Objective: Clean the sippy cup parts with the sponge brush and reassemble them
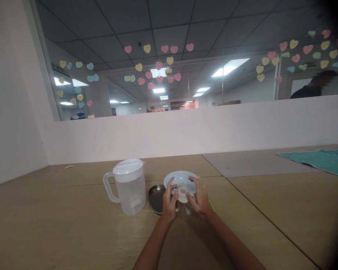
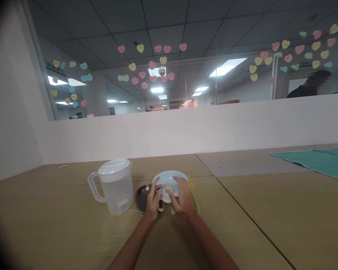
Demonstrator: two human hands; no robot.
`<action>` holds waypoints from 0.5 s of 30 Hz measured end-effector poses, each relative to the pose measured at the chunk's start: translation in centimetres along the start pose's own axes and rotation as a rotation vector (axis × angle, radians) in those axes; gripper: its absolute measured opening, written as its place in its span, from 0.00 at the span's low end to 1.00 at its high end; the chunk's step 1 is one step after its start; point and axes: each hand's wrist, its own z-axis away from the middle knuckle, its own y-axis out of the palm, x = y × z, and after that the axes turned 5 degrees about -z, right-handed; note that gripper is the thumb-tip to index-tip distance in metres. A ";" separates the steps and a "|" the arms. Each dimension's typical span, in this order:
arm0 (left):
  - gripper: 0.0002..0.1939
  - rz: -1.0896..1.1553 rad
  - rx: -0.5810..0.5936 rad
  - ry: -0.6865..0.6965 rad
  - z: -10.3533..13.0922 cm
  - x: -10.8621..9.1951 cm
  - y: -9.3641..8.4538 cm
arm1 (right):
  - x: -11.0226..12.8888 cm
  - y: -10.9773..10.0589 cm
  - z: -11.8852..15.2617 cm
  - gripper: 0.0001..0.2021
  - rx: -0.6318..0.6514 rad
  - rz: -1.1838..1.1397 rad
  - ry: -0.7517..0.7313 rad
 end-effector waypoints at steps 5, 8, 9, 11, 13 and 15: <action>0.28 -0.028 0.028 0.024 -0.2 0.4 -0.7 | -0.8 0.1 0.2 0.20 -0.119 -0.064 0.087; 0.30 -0.197 0.116 0.092 0.0 0.0 -0.8 | -0.5 0.0 0.1 0.19 -0.042 -0.071 0.086; 0.31 -0.265 0.130 0.118 0.1 -0.1 -0.7 | -0.3 0.0 0.1 0.18 0.000 -0.067 0.080; 0.27 -0.385 0.135 0.155 0.2 -0.3 -0.3 | 0.0 0.1 0.0 0.18 0.064 -0.047 0.075; 0.21 -0.454 0.123 0.146 0.2 -0.5 0.1 | 0.2 0.4 0.0 0.18 0.080 -0.024 0.099; 0.20 -0.472 0.105 0.114 0.2 -0.5 0.4 | 0.2 0.7 0.2 0.17 0.070 -0.022 0.152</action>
